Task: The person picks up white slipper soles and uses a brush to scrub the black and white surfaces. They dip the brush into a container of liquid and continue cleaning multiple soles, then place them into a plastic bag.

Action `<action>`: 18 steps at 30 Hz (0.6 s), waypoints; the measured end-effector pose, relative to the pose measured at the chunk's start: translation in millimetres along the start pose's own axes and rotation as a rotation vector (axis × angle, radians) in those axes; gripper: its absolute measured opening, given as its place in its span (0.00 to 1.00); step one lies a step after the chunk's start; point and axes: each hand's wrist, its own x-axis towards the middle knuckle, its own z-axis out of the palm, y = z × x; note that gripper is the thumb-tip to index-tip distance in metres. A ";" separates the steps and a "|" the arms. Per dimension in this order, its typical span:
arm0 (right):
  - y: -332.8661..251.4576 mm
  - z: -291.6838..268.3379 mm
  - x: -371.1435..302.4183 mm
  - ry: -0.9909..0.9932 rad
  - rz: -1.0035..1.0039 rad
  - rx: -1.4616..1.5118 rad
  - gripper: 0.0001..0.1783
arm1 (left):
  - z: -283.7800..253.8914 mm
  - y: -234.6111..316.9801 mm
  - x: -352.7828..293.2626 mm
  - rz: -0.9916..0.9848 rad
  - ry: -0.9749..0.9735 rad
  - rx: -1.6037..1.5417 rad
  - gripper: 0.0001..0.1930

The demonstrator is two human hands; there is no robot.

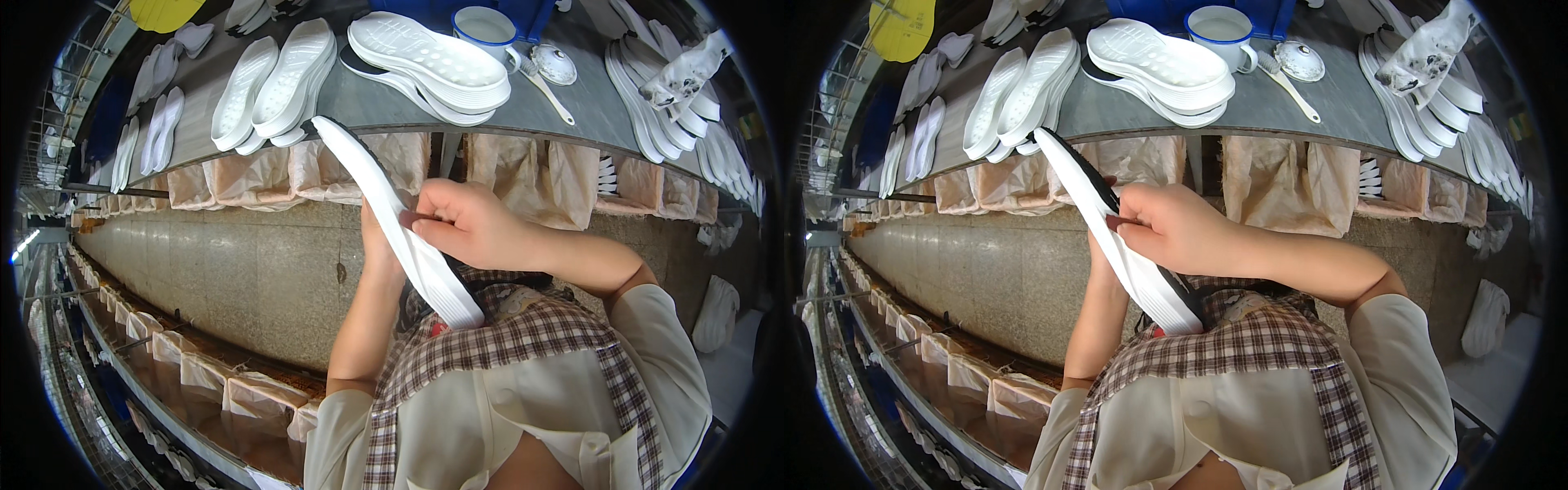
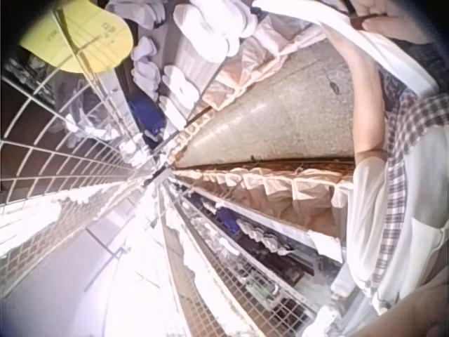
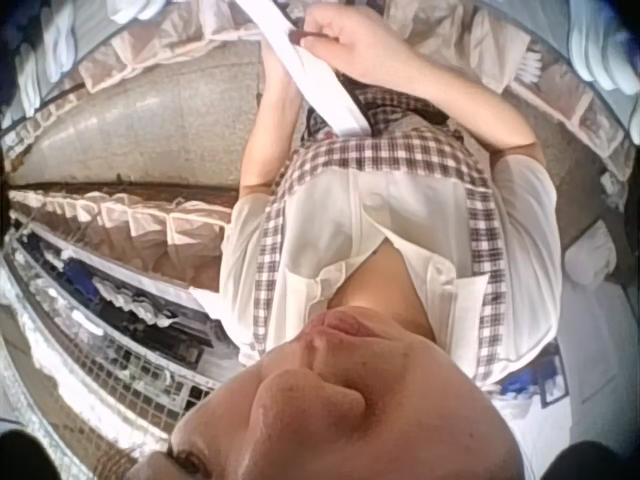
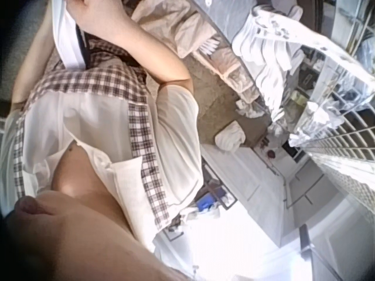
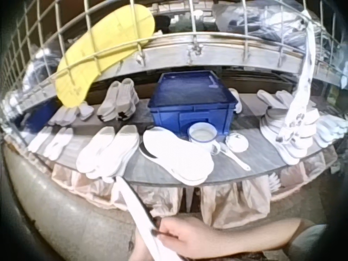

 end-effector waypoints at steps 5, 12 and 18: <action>3.9 1.5 0.1 -0.070 -0.051 -0.086 0.08 | -6.0 -3.2 0.9 0.037 -0.064 -0.001 0.06; 5.6 -0.7 1.5 -0.091 0.008 -0.064 0.09 | -1.1 -3.4 -1.4 0.063 -0.072 0.020 0.05; 5.4 -0.2 0.9 -0.165 0.082 -0.138 0.10 | -14.5 -8.5 2.7 0.048 -0.099 0.054 0.05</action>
